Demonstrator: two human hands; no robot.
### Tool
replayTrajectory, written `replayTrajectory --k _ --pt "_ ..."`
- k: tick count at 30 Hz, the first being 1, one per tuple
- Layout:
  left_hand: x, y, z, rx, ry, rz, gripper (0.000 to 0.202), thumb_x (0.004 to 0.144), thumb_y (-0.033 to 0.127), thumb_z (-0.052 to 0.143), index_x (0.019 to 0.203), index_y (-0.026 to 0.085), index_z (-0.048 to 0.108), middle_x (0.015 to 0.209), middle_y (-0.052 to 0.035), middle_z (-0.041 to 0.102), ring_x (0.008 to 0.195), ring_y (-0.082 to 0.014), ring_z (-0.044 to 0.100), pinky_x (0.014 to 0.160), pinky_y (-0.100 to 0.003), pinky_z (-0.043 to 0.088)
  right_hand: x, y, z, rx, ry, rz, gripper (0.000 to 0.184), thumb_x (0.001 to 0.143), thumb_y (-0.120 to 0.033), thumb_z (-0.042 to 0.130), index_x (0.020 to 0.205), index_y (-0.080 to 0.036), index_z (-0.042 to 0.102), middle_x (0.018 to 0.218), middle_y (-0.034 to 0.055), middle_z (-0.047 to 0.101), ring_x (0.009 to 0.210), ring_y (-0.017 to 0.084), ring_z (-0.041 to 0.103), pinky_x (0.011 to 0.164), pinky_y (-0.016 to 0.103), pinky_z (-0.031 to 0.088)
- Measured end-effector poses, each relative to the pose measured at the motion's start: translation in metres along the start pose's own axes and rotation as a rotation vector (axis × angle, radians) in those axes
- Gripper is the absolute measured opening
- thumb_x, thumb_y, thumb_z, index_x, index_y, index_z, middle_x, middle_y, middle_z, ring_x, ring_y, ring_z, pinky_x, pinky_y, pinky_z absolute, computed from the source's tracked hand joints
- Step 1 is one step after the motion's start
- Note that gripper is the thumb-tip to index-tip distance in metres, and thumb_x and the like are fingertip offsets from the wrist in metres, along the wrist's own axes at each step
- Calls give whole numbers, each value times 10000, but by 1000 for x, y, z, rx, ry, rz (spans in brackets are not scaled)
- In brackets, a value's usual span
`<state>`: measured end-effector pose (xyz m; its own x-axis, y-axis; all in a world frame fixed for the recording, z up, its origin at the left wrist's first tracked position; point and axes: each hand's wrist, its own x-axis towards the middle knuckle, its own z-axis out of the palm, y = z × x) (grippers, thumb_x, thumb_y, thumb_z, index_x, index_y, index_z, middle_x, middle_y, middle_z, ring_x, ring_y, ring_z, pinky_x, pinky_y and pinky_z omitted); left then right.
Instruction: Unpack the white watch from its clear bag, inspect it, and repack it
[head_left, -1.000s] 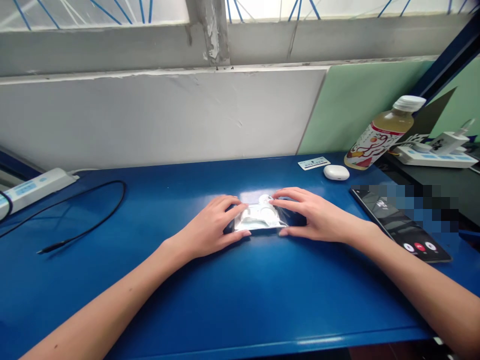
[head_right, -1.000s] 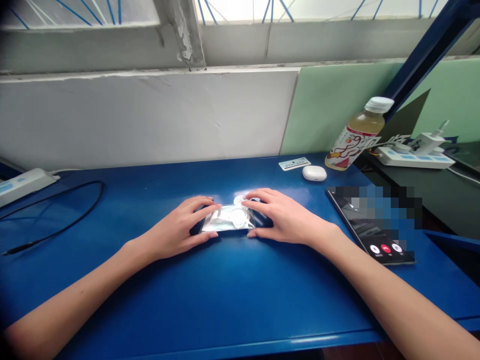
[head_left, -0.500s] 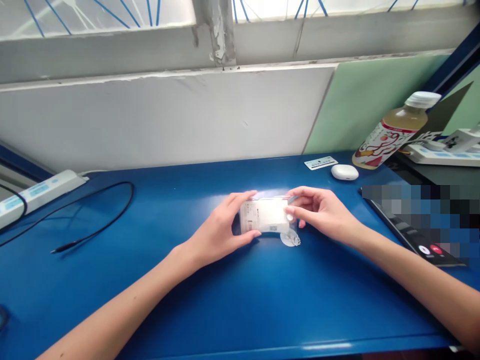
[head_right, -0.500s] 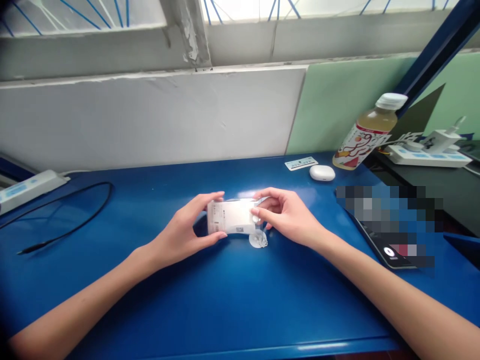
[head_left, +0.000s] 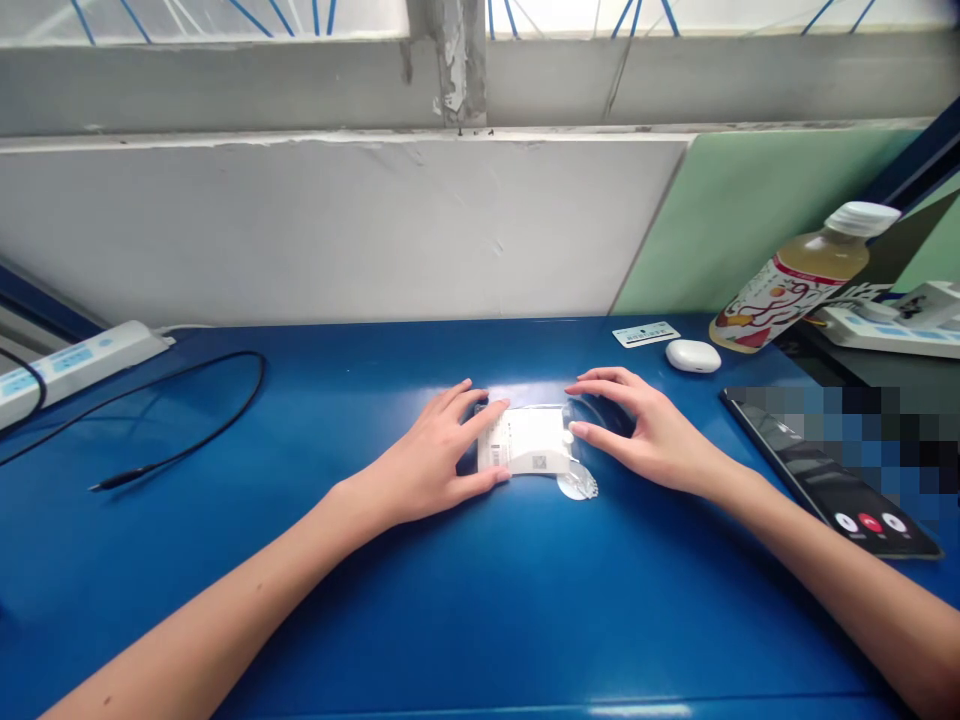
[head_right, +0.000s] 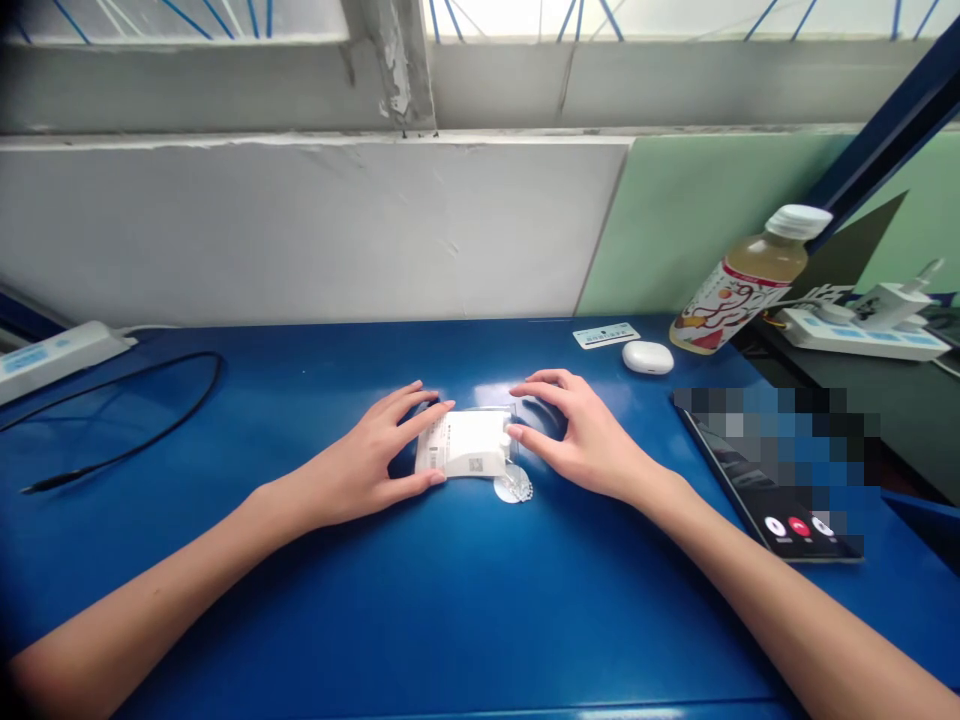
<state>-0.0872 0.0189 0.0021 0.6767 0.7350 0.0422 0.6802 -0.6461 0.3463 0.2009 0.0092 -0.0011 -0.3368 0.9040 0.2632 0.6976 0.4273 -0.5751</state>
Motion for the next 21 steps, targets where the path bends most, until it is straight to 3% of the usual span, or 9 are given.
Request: replayTrajectory --k 6,11,16,21 --pt "0 2 -1 7 -49 -33 713 938 601 514 1529 246 335 1582 -150 325 1490 -398 171 1148 -609 271 -2 6 8 20 -64 16 420 838 -499 675 1193 -276 647 1382 115 547 1354 351 448 1095 585 385" --pt "0 5 0 26 -88 -51 727 954 611 463 1540 207 319 1598 -165 286 1498 -403 131 1168 -604 221 -1 6 12 8 4 125 448 795 -528 709 1156 -266 664 1393 116 546 1353 362 449 1090 582 394" --pt "-1 6 1 30 -57 -41 732 951 586 473 1526 151 344 1585 -187 307 1495 -398 150 1182 -592 201 -4 -4 11 6 9 -9 354 855 -476 664 1122 -246 684 1270 114 633 1190 311 592 1016 505 487" --pt "0 4 -1 10 0 -5 667 905 495 570 1471 170 435 1528 -158 416 1473 -393 235 1165 -581 262 -11 -17 21 -58 -35 -63 530 847 -477 673 1278 -175 614 1321 165 609 1230 332 565 1021 507 494"
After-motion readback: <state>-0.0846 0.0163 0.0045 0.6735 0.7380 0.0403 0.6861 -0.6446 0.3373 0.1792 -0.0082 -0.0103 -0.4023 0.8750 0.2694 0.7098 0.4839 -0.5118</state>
